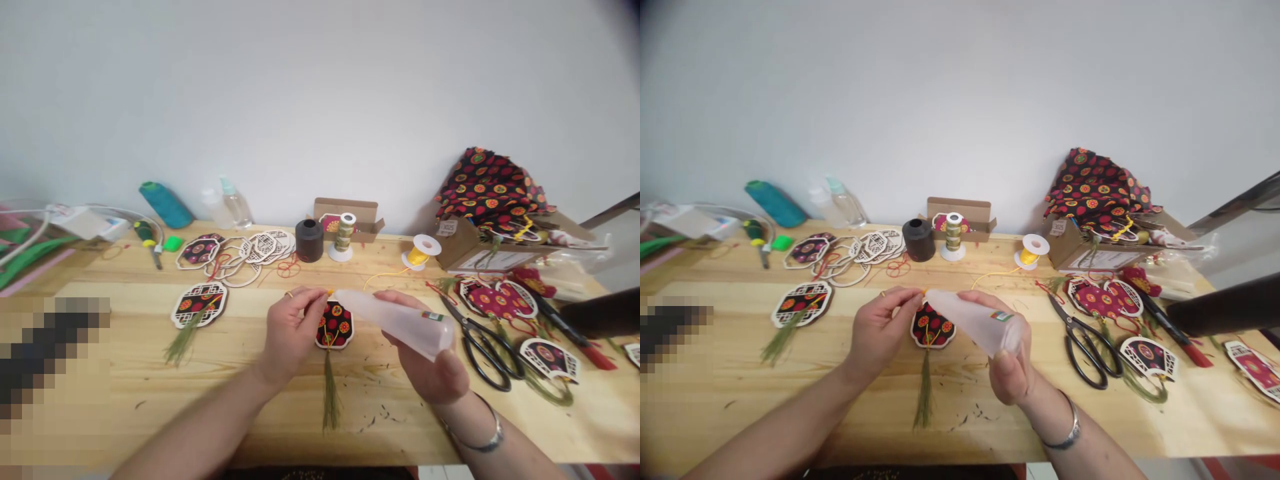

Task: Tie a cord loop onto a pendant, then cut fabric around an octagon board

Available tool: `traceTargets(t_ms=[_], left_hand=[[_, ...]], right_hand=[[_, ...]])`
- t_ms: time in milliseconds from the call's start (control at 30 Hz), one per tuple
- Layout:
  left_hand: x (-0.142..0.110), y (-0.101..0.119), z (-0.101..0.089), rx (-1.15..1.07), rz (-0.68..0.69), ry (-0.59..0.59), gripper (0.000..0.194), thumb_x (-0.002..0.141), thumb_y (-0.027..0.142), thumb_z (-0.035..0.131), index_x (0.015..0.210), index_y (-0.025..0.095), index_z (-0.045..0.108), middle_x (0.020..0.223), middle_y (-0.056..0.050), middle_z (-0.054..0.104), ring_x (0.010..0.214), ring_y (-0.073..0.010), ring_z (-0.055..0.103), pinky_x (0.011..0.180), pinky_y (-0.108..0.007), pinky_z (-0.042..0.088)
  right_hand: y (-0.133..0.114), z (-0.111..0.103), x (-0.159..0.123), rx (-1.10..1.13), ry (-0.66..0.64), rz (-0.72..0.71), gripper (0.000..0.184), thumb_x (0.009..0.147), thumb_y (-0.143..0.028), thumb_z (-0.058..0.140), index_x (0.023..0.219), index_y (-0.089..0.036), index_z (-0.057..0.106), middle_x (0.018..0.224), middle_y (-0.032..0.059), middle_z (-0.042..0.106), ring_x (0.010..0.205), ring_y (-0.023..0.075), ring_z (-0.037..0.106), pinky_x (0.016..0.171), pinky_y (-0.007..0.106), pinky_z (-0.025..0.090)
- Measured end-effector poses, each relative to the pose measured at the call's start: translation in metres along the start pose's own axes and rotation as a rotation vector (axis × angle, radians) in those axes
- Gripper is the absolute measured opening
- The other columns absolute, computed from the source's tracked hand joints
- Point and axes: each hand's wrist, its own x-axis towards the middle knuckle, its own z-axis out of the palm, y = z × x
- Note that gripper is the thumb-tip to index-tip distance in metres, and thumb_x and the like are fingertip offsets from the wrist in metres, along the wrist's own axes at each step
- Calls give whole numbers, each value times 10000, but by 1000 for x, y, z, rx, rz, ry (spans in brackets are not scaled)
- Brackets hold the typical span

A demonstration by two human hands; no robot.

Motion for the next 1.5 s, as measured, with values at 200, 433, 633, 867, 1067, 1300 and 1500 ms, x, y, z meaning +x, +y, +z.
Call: traceTargets(t_ms=[200, 433, 633, 867, 1067, 1300, 1500], left_hand=[[-1, 0, 1, 57, 88, -11, 115, 838, 146, 613, 866, 152, 725, 757, -20, 710, 698, -112, 642, 664, -209, 512], [-3, -3, 1, 56, 114, -35, 118, 842, 148, 605, 872, 157, 720, 795, -34, 722, 731, -127, 658, 685, -228, 520], [-2, -3, 2, 48, 51, -36, 117, 838, 181, 612, 863, 175, 726, 798, -34, 730, 731, -143, 663, 683, -246, 524], [-3, 0, 2, 46, 19, -47, 123, 837, 194, 609, 851, 186, 731, 809, -34, 738, 746, -154, 669, 701, -260, 528], [-4, -1, 2, 42, 10, -37, 121, 823, 194, 619, 844, 177, 737, 802, -39, 744, 728, -153, 672, 685, -255, 529], [-2, 0, 2, 26, -13, -50, 124, 826, 207, 619, 843, 176, 738, 802, -38, 744, 732, -153, 672, 685, -255, 530], [-3, -1, 3, 15, -46, -51, 121, 818, 220, 627, 833, 184, 742, 790, -35, 746, 718, -157, 671, 673, -261, 531]], right_hand=[[6, -2, -1, -61, 18, 11, 528, 726, -592, 641, 1093, -217, 701, 1089, 103, 704, 957, 276, 664, 838, 417, 532], [12, -9, -1, -101, -6, 29, 545, 731, -599, 617, 1111, -214, 682, 1086, 104, 695, 874, 248, 655, 685, 352, 527], [13, -11, -2, -151, 39, 8, 597, 736, -630, 579, 1118, -181, 676, 1029, 124, 698, 664, 195, 619, 556, 326, 482], [17, -11, -3, -141, -37, 1, 594, 741, -613, 583, 1151, -190, 660, 1080, 127, 691, 842, 271, 648, 706, 411, 523], [18, -15, -2, -152, 28, -42, 548, 761, -593, 569, 1126, -201, 683, 1054, 107, 689, 637, 172, 581, 521, 304, 450], [17, -10, -3, -148, -13, -16, 586, 743, -614, 579, 1131, -185, 670, 1060, 131, 691, 818, 261, 652, 706, 409, 518], [17, -13, -1, -176, 36, -49, 571, 747, -625, 561, 1107, -199, 686, 1067, 121, 691, 758, 234, 644, 633, 372, 504]])
